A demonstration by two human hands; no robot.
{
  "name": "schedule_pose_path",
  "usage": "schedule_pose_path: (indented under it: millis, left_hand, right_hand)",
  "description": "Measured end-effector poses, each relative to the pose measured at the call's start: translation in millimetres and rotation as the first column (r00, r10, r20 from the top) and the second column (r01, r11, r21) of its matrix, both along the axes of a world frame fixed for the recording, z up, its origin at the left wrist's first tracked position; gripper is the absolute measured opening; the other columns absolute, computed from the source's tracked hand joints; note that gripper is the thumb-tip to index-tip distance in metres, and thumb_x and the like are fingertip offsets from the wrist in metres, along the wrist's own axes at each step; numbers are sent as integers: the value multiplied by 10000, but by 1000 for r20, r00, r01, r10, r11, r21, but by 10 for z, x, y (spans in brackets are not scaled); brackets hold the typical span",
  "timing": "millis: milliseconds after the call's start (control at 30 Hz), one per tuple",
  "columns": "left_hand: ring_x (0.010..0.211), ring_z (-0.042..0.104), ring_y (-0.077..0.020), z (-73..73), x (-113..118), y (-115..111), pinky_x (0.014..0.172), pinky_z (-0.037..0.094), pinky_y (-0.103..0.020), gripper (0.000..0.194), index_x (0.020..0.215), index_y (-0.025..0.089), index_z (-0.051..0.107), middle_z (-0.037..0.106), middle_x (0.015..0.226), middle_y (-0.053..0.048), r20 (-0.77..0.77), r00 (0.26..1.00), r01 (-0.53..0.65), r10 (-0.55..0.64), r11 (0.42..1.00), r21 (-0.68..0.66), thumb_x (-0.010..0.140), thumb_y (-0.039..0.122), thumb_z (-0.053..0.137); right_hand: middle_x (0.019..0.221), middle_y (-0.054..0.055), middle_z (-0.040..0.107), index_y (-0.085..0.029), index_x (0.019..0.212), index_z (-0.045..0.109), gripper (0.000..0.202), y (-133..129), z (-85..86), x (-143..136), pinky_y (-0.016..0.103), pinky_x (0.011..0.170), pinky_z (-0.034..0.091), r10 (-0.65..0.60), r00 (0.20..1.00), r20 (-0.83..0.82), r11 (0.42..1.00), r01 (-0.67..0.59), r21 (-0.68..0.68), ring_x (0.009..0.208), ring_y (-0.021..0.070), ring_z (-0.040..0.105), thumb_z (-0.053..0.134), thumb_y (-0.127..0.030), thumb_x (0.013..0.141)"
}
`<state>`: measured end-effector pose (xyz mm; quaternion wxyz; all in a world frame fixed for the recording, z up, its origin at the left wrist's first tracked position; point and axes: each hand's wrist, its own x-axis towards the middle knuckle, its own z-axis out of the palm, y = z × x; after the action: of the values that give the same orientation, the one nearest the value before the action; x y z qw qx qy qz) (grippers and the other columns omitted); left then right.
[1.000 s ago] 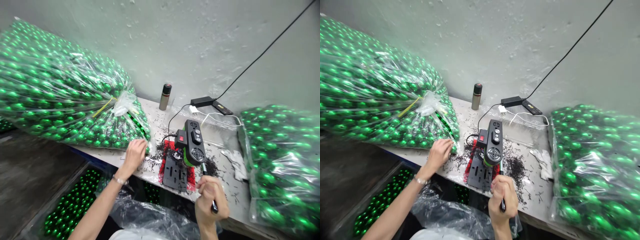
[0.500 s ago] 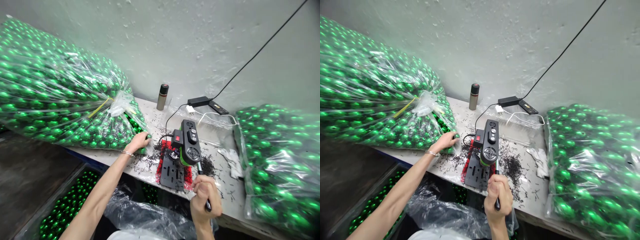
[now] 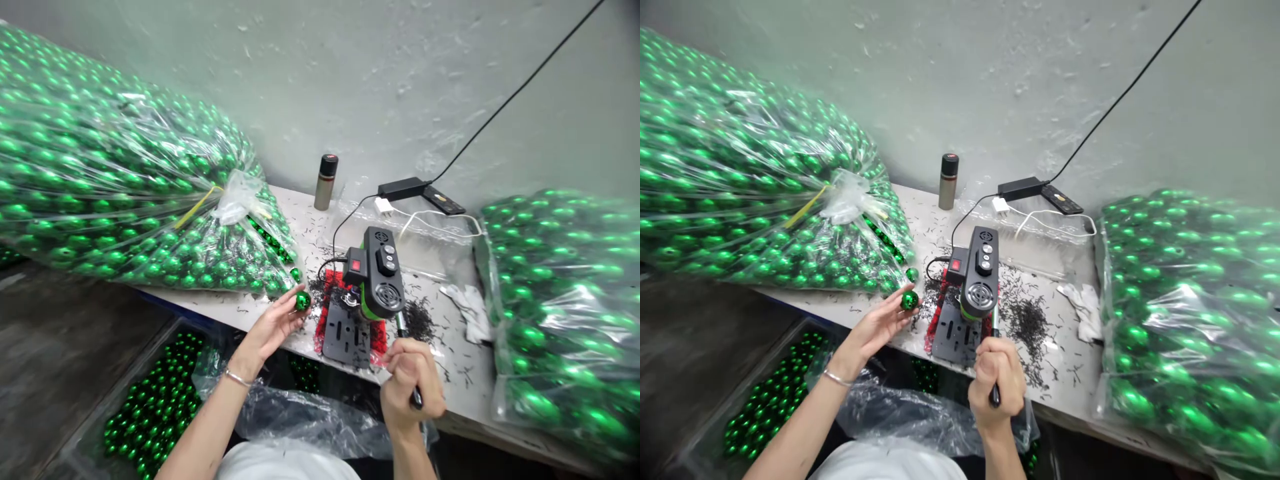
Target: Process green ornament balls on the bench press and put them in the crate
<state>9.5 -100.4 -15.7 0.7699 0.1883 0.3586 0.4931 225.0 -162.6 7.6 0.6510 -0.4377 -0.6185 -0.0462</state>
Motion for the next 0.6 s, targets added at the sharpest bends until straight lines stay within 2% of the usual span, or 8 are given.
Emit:
schedule_pose_path:
  millis: [67,200,367,433,500,567,600]
  left_hand:
    - [847,729,-162,-57,129,-69,643,569,-186,427,1303,170,611,748,1002,-91,28,1000,12,-11,999,-38,878,134,638]
    - [900,727,-173,-168,316,-160,804,592,-250,407,1232,161,656,748,1014,-84,59,998,-2,7,996,-85,829,109,684]
    - [809,702,-130,-266,383,-243,835,577,-261,408,1105,165,720,739,983,-51,6,1000,-18,19,998,-65,707,116,794]
    - [835,692,-143,-291,379,-286,849,569,-281,436,1110,170,719,727,1047,-59,-101,995,-19,21,1000,12,685,171,818]
    - [958,679,-189,-308,370,-341,898,552,-315,489,1149,182,700,699,1158,-77,-269,962,-7,41,992,129,680,234,826]
    - [1101,635,-233,-318,358,-410,952,530,-344,541,1201,196,667,655,1252,-89,-446,888,18,108,963,268,687,279,817]
    - [1136,619,-241,-321,351,-448,968,523,-352,563,1231,205,646,637,1272,-91,-519,841,34,153,943,332,699,291,806]
  right_hand:
    - [682,-3,540,-183,650,474,273,-8,2,3,257,554,405,-4,1000,6,1000,4,-11,614,102,532,464,-52,889]
    - [690,0,552,-186,659,468,267,-21,-2,7,261,571,404,4,1000,17,1000,-3,-30,624,102,531,463,-71,901]
    - [684,-2,561,-192,677,489,262,-26,-24,19,263,580,427,13,1000,23,999,-12,-40,626,108,540,459,-114,925]
    - [725,14,600,-194,747,547,201,-21,-20,16,280,616,472,12,1000,16,1000,-12,-25,690,134,588,478,-161,933]
    - [836,53,656,-191,896,604,78,-18,-4,2,297,633,509,11,1000,-8,1000,-11,-16,813,177,640,529,-201,917]
    - [1007,102,677,-191,1076,603,186,-23,16,-20,287,593,519,10,998,-69,1000,-11,-18,871,197,659,569,-200,894]
    - [1100,121,663,-199,1156,582,270,-33,23,-31,276,564,514,6,994,-111,1000,-9,-28,836,185,663,578,-188,886]
